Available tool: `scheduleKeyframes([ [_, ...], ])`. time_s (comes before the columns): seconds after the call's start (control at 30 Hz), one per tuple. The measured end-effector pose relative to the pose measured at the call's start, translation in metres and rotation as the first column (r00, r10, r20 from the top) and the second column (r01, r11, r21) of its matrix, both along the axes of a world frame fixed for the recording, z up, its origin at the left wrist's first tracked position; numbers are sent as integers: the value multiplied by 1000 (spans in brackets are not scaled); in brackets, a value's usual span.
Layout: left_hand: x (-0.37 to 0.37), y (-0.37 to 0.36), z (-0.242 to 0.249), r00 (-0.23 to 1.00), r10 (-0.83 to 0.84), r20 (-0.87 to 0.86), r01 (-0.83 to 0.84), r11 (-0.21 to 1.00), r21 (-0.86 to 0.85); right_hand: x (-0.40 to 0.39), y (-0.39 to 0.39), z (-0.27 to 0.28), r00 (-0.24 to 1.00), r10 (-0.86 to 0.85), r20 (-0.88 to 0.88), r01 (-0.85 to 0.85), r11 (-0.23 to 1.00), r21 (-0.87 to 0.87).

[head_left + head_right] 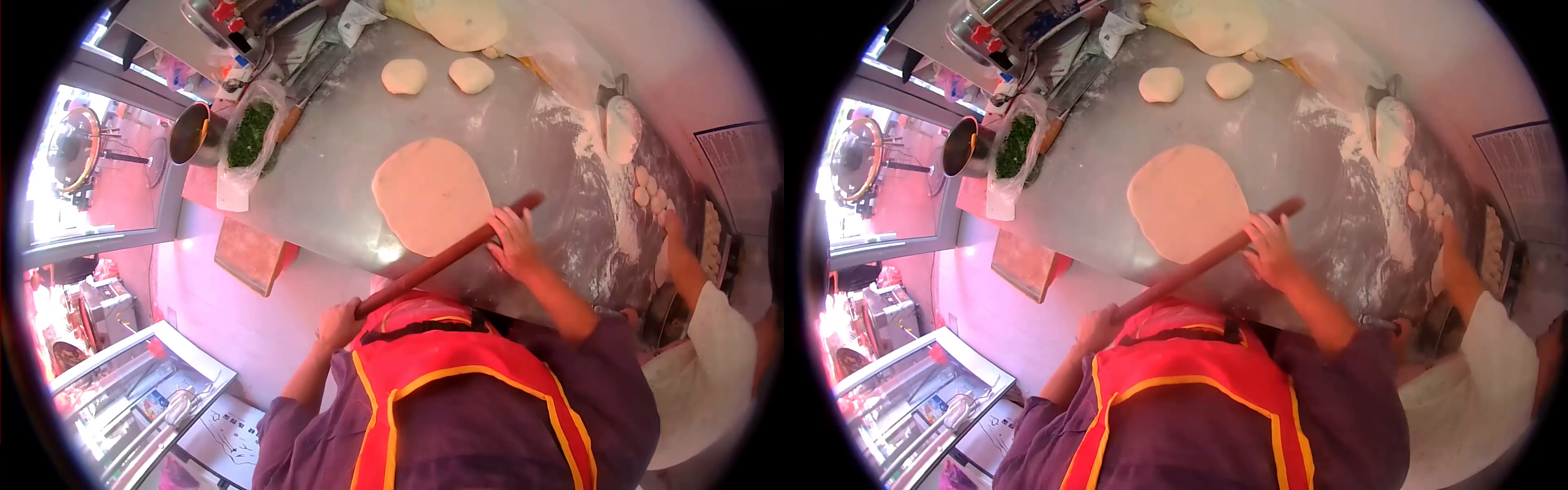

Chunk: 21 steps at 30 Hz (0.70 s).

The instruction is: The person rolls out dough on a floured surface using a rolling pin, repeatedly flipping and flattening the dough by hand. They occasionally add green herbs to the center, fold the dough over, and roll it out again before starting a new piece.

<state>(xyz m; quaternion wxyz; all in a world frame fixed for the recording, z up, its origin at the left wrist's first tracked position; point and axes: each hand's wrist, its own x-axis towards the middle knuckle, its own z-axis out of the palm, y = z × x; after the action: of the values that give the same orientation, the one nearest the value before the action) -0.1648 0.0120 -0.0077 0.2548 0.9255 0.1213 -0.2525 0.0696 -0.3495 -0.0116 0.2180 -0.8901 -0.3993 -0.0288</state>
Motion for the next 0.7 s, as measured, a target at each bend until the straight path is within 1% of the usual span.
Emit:
scheduleKeyframes([
  [0.07,19,21,-10,985,-95,143,83,993,87,-4,-19,8,992,-95,80,102,992,-80],
  [0.1,44,31,3,963,-216,161,183,964,195,-7,-34,0,991,-124,58,129,987,-98],
  [0.13,73,37,22,945,-280,167,239,943,229,-10,-52,-15,988,-152,38,155,981,-118],
  [0.17,97,42,30,840,-340,423,251,935,252,-17,-62,-24,983,-181,17,181,973,-141],
  [0.2,126,51,33,781,-377,497,294,925,239,-28,-64,-21,974,-220,-51,208,963,-169],
  [0.23,152,53,40,759,-396,517,295,917,269,-42,-65,-13,958,-262,-119,235,951,-200],
  [0.27,173,52,47,852,-371,369,281,920,274,-51,-63,-5,934,-305,-188,259,937,-236],
  [0.37,212,49,4,693,-368,619,216,926,308,-62,-25,6,878,-474,-65,445,859,-251],
  [0.4,227,45,-6,703,-362,613,184,924,334,-57,-16,0,838,-546,-9,523,806,-277],
  [0.43,245,40,-15,710,-353,609,149,921,359,-38,-13,-4,811,-582,61,572,766,-294],
  [0.5,302,33,-23,703,-365,611,114,905,409,17,-10,-17,731,-651,205,679,666,-308],
  [0.53,336,29,-20,698,-371,613,105,899,425,48,-15,-22,699,-676,236,715,644,-273],
  [0.57,372,24,-19,666,-354,656,89,912,401,75,-19,-26,663,-699,269,749,620,-233],
  [0.6,394,22,-19,632,-336,699,75,924,376,89,-18,-25,667,-691,278,743,640,-193],
  [0.67,400,23,-20,612,-371,698,90,910,405,105,-18,-19,678,-671,299,724,680,-115],
  [0.7,398,24,-19,606,-386,695,94,903,419,90,-14,-17,716,-657,235,692,713,-113],
])
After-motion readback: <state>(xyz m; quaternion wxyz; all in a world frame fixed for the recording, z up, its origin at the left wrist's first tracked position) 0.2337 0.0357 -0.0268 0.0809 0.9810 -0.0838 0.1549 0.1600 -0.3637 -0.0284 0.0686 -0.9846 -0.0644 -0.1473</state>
